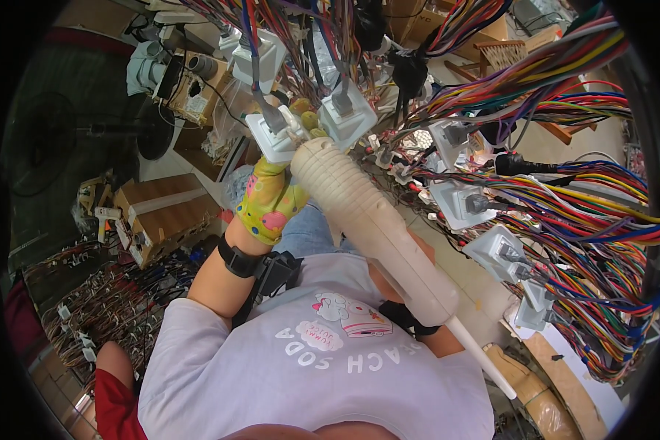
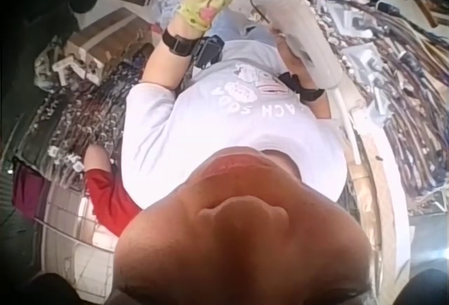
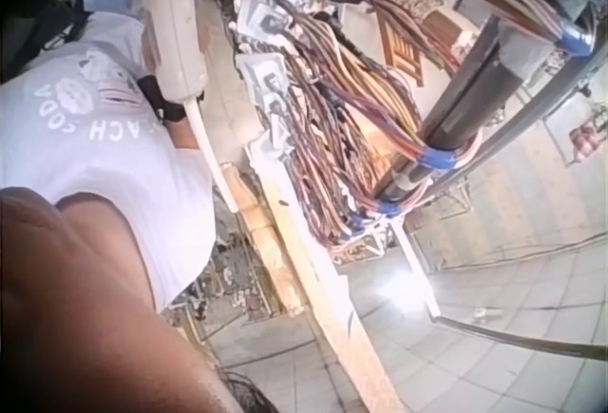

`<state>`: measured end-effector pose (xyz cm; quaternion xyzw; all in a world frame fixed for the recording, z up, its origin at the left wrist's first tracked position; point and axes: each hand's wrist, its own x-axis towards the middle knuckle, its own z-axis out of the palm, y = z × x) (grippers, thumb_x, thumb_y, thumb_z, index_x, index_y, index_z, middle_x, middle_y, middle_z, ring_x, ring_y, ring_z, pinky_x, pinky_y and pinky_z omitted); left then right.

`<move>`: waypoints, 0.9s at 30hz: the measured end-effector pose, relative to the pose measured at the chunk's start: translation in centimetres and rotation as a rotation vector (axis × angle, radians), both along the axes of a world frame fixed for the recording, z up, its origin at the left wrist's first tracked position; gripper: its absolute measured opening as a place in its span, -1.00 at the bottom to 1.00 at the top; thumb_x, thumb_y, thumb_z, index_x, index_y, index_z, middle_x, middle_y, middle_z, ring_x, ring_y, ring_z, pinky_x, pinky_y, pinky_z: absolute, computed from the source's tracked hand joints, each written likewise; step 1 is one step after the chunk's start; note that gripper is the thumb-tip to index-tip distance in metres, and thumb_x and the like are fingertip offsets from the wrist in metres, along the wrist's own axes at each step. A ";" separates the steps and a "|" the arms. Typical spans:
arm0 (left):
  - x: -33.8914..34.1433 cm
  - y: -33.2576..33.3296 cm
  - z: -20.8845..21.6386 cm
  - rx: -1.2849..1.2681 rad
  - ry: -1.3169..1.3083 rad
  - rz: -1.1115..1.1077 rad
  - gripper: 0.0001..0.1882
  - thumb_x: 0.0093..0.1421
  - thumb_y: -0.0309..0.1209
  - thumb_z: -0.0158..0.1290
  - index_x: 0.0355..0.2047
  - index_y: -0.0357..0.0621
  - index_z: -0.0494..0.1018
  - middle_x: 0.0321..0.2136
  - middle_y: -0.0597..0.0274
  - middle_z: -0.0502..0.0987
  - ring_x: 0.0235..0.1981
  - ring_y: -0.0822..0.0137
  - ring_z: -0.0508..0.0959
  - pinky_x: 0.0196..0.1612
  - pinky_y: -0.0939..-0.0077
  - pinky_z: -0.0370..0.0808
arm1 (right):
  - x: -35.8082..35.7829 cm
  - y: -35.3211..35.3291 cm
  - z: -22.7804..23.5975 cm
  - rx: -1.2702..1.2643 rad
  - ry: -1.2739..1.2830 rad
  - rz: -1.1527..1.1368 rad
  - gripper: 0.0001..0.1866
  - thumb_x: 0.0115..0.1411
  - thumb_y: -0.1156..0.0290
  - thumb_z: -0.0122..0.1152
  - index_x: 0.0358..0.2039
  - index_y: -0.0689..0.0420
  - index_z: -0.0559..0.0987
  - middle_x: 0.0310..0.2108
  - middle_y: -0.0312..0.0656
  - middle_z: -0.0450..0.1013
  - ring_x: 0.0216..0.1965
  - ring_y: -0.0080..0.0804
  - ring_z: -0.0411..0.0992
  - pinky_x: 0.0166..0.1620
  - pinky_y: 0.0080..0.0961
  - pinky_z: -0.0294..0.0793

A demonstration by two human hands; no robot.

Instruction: Apply hot glue to components of a circular wire harness assembly to secure them.

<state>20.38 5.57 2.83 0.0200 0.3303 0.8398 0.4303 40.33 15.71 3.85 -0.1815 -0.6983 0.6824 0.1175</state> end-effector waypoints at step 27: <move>-0.7 0.3 0.0 0.187 -0.316 -0.034 -0.55 0.15 -0.61 0.00 0.08 -0.14 0.32 -0.02 0.20 0.45 -0.02 0.34 0.47 -0.03 0.48 0.48 | 1.0 0.8 0.6 0.035 -0.073 0.041 -0.75 0.13 0.62 0.02 -0.15 0.23 0.48 -0.26 -0.16 0.46 -0.27 -0.43 0.47 -0.18 -0.54 0.45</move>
